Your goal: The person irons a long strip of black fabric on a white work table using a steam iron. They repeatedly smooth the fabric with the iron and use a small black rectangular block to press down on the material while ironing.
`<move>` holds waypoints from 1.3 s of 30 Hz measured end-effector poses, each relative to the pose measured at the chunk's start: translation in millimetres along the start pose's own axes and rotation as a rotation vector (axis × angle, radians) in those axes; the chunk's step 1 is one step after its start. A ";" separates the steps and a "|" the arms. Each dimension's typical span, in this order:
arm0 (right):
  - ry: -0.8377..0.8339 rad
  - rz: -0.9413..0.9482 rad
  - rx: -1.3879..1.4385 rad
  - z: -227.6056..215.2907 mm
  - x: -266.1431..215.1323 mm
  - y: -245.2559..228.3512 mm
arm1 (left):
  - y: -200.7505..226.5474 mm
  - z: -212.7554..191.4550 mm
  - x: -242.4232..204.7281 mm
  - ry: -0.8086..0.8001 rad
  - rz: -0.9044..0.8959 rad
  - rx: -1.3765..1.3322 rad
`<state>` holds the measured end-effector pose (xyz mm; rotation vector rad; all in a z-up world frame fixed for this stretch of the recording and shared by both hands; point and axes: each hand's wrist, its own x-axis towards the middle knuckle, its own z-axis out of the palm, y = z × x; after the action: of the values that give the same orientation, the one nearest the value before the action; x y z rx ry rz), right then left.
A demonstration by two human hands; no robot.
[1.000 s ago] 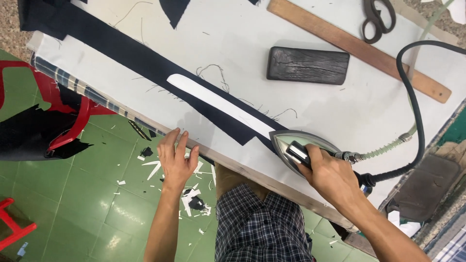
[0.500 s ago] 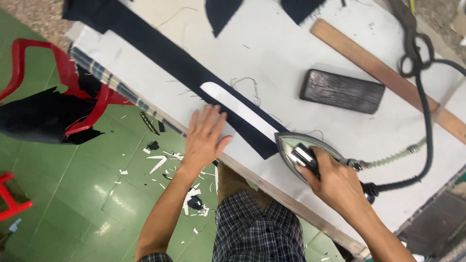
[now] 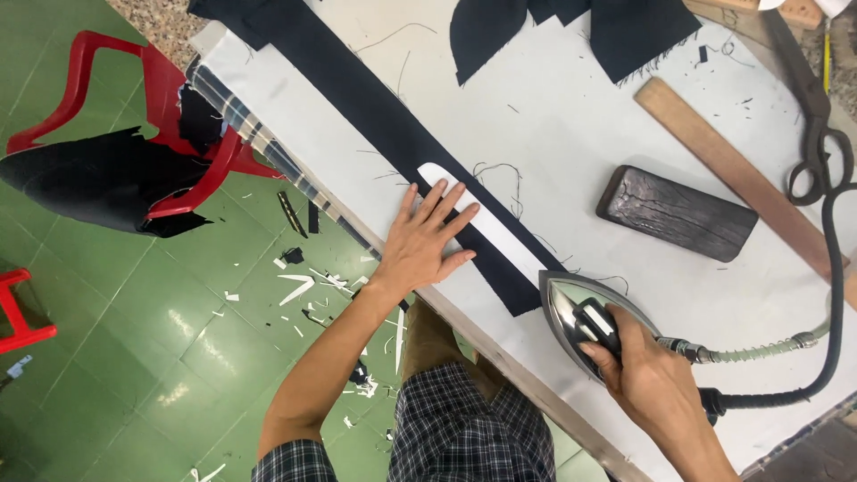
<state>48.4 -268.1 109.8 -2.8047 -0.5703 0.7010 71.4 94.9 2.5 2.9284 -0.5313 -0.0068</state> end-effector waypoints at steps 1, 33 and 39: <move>0.039 -0.016 -0.022 0.8 -0.6 0.0 | 0.2 0.6 0.5 0.024 0.001 -0.012; 0.147 -0.038 -0.118 -18.2 71.8 -67.0 | -0.1 19.0 2.1 0.109 -0.099 -0.143; 0.516 -0.380 -0.192 -36.4 42.2 -70.9 | -48.7 -23.6 1.0 0.160 -0.312 0.065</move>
<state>77.8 -189.8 143.6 -2.7508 -1.0559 -0.1561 90.1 143.3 17.9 3.0072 -0.0500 0.2085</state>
